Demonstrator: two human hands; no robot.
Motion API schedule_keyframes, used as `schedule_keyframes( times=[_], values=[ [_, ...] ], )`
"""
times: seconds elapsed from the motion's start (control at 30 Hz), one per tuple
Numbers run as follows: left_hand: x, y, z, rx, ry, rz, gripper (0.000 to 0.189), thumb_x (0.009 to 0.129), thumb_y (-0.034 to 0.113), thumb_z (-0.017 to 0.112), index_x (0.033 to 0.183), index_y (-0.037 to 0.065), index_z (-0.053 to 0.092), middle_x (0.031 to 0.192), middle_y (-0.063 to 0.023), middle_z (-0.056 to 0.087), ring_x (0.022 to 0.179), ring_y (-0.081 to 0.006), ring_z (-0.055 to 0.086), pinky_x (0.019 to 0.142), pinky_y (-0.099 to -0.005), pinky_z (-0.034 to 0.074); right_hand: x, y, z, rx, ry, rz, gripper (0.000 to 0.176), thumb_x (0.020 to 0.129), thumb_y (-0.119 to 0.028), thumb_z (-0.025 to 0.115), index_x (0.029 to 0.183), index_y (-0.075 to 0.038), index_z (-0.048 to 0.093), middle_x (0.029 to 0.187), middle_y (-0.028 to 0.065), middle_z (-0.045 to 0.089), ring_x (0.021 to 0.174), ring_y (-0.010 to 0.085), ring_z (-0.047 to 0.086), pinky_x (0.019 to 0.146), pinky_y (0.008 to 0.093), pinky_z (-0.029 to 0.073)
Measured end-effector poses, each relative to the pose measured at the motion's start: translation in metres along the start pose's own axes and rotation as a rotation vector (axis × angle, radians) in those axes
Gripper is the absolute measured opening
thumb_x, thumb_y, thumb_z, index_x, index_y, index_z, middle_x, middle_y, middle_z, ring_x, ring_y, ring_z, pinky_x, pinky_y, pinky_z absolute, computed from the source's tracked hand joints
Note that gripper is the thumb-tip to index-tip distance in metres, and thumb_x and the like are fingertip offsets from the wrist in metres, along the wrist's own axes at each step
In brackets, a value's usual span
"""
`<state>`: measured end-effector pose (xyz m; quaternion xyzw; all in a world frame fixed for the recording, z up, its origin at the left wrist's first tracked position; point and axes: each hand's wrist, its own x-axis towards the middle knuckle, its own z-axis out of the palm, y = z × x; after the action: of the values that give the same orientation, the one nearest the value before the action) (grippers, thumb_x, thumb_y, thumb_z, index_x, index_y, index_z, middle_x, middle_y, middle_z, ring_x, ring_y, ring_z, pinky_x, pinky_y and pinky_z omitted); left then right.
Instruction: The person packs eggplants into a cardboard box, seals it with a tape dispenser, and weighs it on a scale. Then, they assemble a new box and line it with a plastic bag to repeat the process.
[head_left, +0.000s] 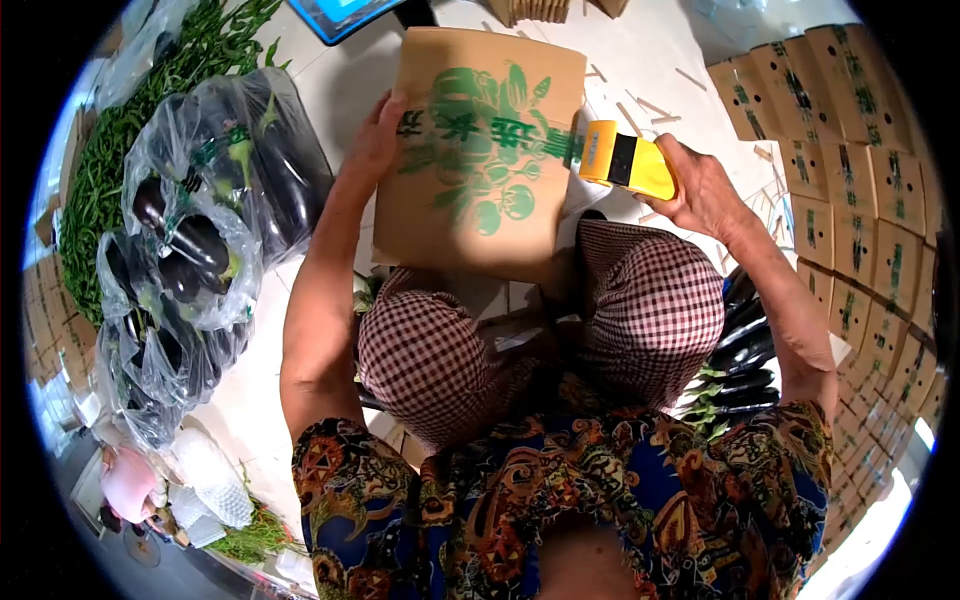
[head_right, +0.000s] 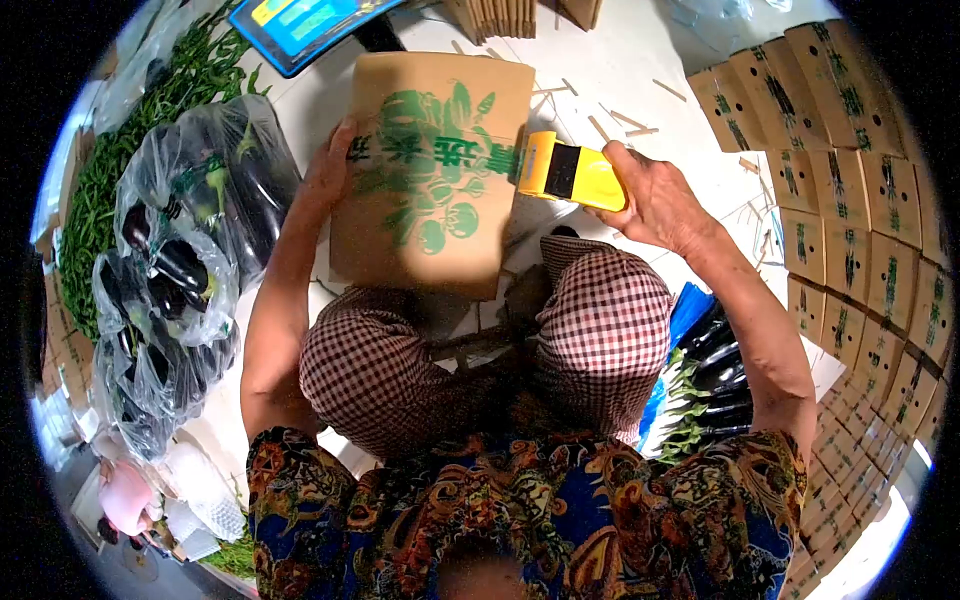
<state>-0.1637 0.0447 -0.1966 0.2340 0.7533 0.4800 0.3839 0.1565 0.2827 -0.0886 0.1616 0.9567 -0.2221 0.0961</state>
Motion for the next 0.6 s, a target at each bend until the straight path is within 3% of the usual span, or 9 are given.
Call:
schedule_keyframes(
  times=[0.1,0.2,0.3,0.4,0.5,0.6],
  values=[
    [-0.005,0.013,0.000,-0.085,0.001,-0.123,0.067,0.093,0.055,0.045,0.133,0.001,0.049,0.117,-0.0140,0.061,0.105,-0.0205,0.056,0.089,-0.0310,0.044,0.001,0.016,0.017,0.025,0.011,-0.017,0.039,0.082,-0.034,0.066,0.102,-0.009,0.043,0.075,0.0148,0.063,0.067,0.0326,0.067,0.061,0.0407,0.057],
    [-0.009,0.018,0.001,0.027,0.061,-0.181,0.066,0.093,0.054,0.047,0.130,0.001,0.052,0.112,-0.0116,0.062,0.102,-0.0190,0.057,0.088,-0.0290,0.044,-0.005,0.040,0.034,0.111,-0.015,-0.007,0.041,0.083,-0.035,0.066,0.104,-0.010,0.041,0.078,0.0163,0.063,0.071,0.0328,0.068,0.065,0.0408,0.058],
    [-0.015,0.023,0.003,-0.090,0.021,-0.232,0.072,0.089,0.060,0.045,0.132,0.003,0.050,0.116,-0.0125,0.060,0.101,-0.0233,0.057,0.089,-0.0360,0.043,-0.008,0.050,0.057,0.141,0.061,-0.016,0.042,0.084,-0.036,0.065,0.104,-0.010,0.040,0.078,0.0166,0.063,0.070,0.0333,0.068,0.064,0.0424,0.059],
    [-0.016,0.019,0.003,-0.195,0.003,-0.266,0.072,0.088,0.060,0.048,0.132,0.004,0.050,0.118,-0.0113,0.058,0.103,-0.0222,0.056,0.090,-0.0362,0.043,0.017,0.046,0.075,0.184,-0.057,0.061,0.043,0.084,-0.037,0.066,0.102,-0.009,0.038,0.081,0.0180,0.062,0.070,0.0347,0.066,0.064,0.0428,0.058],
    [-0.021,0.033,0.008,-0.397,0.027,-0.340,0.060,0.089,0.050,0.057,0.122,0.000,0.057,0.107,-0.0084,0.064,0.093,-0.0153,0.059,0.083,-0.0266,0.047,0.026,0.034,0.088,0.259,-0.019,0.060,0.040,0.083,-0.030,0.065,0.100,-0.007,0.037,0.084,0.0201,0.059,0.076,0.0380,0.064,0.066,0.0433,0.056],
    [-0.018,0.029,0.008,-0.562,0.021,-0.366,0.057,0.088,0.048,0.058,0.123,0.002,0.055,0.105,-0.0078,0.064,0.092,-0.0151,0.060,0.081,-0.0258,0.048,0.023,0.034,0.096,0.287,-0.011,0.127,0.039,0.080,-0.021,0.067,0.101,-0.006,0.038,0.088,0.0211,0.059,0.085,0.0395,0.063,0.070,0.0437,0.054]
  ],
)
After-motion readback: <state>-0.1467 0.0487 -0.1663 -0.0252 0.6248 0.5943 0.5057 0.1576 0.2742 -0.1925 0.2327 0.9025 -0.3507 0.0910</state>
